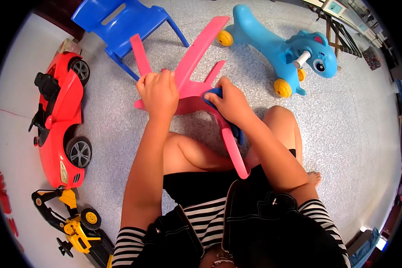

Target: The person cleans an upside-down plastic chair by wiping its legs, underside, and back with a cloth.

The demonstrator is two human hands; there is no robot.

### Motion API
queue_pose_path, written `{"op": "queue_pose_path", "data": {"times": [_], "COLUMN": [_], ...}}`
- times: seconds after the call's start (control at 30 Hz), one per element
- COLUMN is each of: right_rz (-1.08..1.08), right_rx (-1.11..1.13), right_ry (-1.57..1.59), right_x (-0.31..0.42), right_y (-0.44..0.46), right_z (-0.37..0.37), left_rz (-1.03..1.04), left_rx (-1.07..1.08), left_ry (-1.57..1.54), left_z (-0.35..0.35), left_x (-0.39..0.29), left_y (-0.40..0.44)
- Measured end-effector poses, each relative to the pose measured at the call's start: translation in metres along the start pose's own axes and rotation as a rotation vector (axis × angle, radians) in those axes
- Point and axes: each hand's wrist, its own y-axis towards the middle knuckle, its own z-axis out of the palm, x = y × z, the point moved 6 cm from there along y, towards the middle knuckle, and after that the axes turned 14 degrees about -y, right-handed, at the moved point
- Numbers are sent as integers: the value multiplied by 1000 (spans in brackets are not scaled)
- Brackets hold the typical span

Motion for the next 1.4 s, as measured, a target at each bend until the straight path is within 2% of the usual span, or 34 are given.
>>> {"op": "queue_pose_path", "data": {"times": [0.1,0.2,0.27,0.37,0.57,0.7,0.77,0.93,1.03,1.1,1.2,1.4], "right_rz": [-56,14,5,-41,-16,-54,-11,19,-4,-61,-1,-13], "right_rx": [99,224,215,58,25,2,138,192,148,4,33,9], "right_ry": [9,22,77,29,6,34,88,63,18,-39,27,46], "right_x": [-18,-35,-37,-22,1,-13,-27,-38,-23,-7,1,-20], "right_y": [-24,-45,-41,-16,41,17,-13,-35,-8,14,38,-6], "right_z": [1,1,3,1,11,6,5,3,7,7,10,6], "left_rz": [13,14,23,36,14,7,11,22,18,16,26,35], "left_rx": [-16,-33,-32,-43,-22,-55,-52,-66,-50,-37,-29,-94], "left_ry": [-5,-16,-30,-19,-23,-30,-29,-33,-22,-10,-21,-40], "left_z": [0,2,1,0,-1,-1,-1,-1,-1,-2,-3,-1], "left_x": [-1,1,-1,-3,-3,-3,-3,-5,-4,-5,-4,-3], "left_y": [0,0,-1,-1,0,-1,-2,-1,-1,0,0,-5]}}
